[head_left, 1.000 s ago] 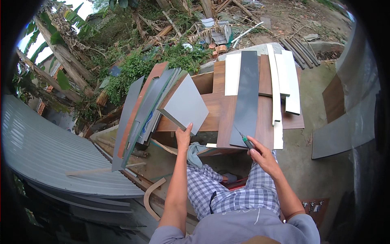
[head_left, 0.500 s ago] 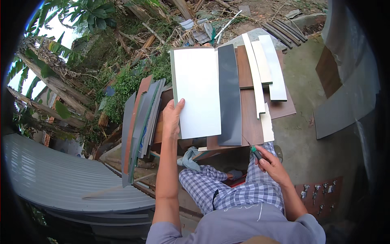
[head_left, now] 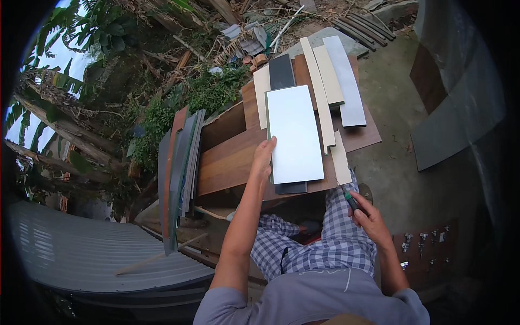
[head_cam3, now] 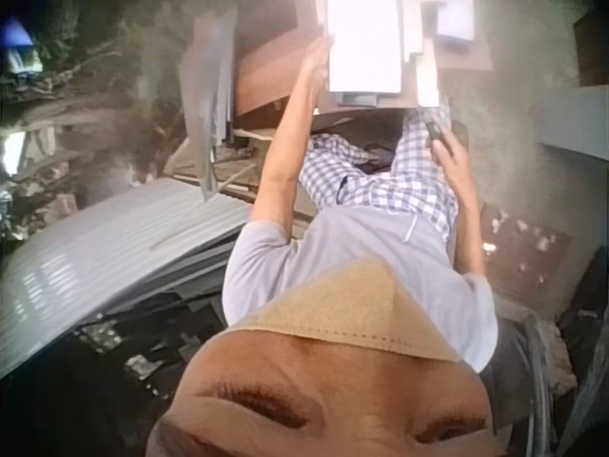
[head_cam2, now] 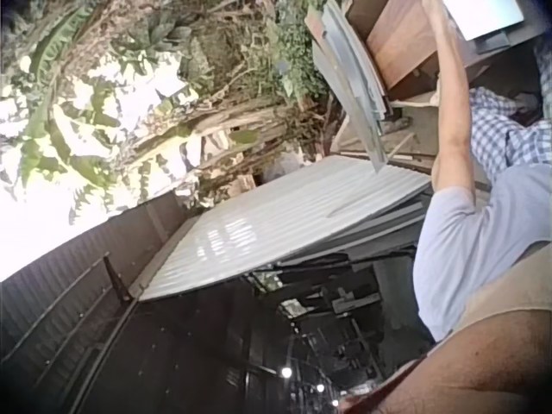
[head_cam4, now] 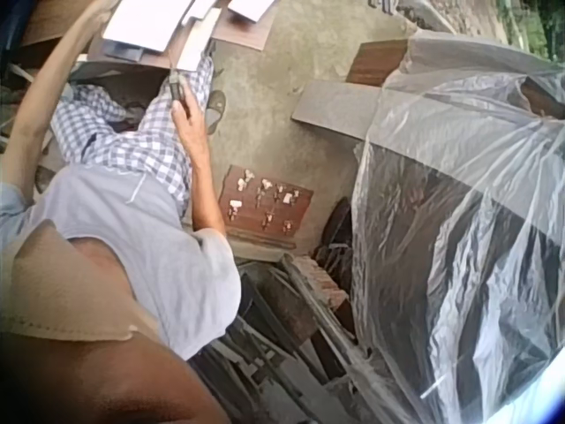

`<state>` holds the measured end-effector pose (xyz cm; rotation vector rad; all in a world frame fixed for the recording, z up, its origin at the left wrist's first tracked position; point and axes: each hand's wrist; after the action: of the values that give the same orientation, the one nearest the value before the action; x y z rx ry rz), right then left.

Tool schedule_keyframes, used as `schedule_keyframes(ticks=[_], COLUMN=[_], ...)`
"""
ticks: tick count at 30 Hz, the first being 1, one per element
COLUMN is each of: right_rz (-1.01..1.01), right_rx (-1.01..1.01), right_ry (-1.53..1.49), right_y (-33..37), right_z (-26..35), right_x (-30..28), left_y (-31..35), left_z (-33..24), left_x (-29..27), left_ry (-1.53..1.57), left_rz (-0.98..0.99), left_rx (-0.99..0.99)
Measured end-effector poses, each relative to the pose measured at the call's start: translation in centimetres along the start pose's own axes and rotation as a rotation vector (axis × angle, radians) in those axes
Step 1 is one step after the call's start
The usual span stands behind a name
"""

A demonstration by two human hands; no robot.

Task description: Trimming and scraping the edges of laminate wood panels using a utility knife.

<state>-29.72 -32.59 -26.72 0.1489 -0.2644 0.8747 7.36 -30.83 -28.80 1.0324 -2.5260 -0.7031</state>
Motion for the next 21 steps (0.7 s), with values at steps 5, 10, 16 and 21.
schedule_keyframes(ticks=[5, 10, 16, 21], right_rz=[0.031, 0.061, 0.093, 0.105], right_rx=[-0.102, -0.019, 0.036, 0.043], right_ry=[0.064, 0.036, 0.100, 0.062], right_y=[-0.5, -0.6, 0.0, -0.1], right_z=[-0.3, 0.2, -0.7, -0.8], right_x=[0.8, 1.5, 2.0, 3.2], left_y=[0.8, -1.0, -2.0, -0.1], left_z=[0.1, 1.4, 1.6, 1.1], left_x=[1.6, 0.3, 1.7, 3.7], left_ry=[-0.361, -0.489, -0.610, -0.833], left_rz=[-0.157, -0.226, -0.337, -0.562], left_rx=[0.216, 0.258, 0.331, 0.346])
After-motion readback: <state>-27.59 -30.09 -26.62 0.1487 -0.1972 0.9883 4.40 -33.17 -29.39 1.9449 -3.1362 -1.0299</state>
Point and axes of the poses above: each hand's wrist, its own y-axis away from the middle knuckle, its own x-axis out of the palm, z = x × y, and after that the axes turned 10 degrees about -x, right-handed
